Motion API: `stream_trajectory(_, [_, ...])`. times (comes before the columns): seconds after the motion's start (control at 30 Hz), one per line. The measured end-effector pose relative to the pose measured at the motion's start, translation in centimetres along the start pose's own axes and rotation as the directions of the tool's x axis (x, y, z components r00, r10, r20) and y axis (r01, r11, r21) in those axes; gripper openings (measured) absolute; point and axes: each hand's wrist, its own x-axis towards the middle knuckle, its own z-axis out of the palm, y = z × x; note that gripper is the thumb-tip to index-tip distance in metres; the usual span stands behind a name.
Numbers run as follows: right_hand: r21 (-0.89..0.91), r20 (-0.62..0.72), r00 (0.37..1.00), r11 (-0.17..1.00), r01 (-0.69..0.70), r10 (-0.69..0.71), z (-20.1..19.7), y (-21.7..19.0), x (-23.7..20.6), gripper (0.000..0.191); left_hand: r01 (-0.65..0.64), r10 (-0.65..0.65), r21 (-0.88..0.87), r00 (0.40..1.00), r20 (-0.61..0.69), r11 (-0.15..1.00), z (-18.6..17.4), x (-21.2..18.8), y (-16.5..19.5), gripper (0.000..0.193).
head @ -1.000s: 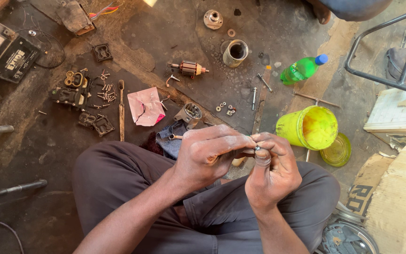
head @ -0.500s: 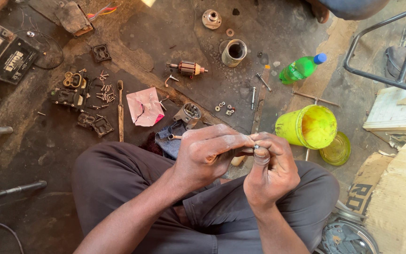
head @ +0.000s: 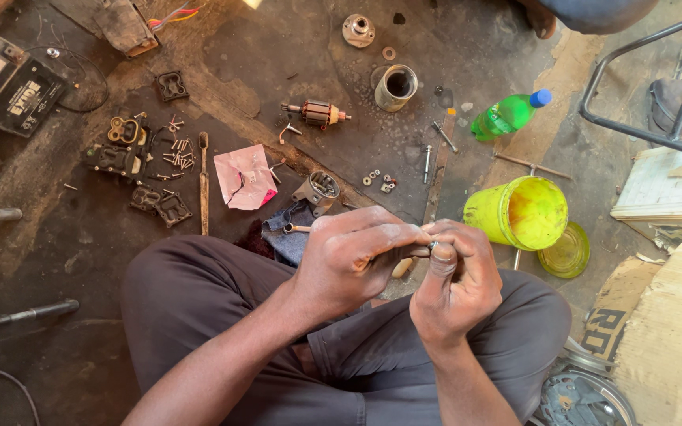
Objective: The person sits on the workshop floor and works on a small electric motor, using a screwdriver on the motor housing and fitting small components into it by hand. They handle screws and small fittings one at a time and finish by using pliers on a part.
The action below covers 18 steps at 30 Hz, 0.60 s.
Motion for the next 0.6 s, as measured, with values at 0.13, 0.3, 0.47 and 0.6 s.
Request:
stream_trajectory(0.13, [0.066, 0.036, 0.998, 0.996, -0.053, 0.051, -0.1, 0.4, -0.2, 0.027, 0.04, -0.04, 0.0, 0.999, 0.008, 0.999, -0.3, 0.0, 0.3, 0.032])
stream_trajectory(0.3, [0.131, 0.063, 0.993, 0.986, -0.103, 0.095, -0.3, 1.0, -0.3, 0.024, 0.041, -0.041, 0.007, 0.999, -0.002, 0.999, -0.5, 0.3, 0.8, 0.033])
stream_trajectory(0.47, [0.137, 0.084, 0.988, 0.98, -0.142, 0.131, -0.2, 1.2, -0.4, 0.021, 0.03, -0.034, 0.102, 0.999, 0.032, 0.994, -0.9, 0.1, 1.4, 0.035])
stream_trajectory(0.6, [0.168, 0.105, 0.985, 0.973, -0.156, 0.139, 0.0, 1.1, -0.4, 0.02, 0.018, -0.029, 0.161, 0.998, 0.063, 0.987, -1.0, -0.1, 1.5, 0.035])
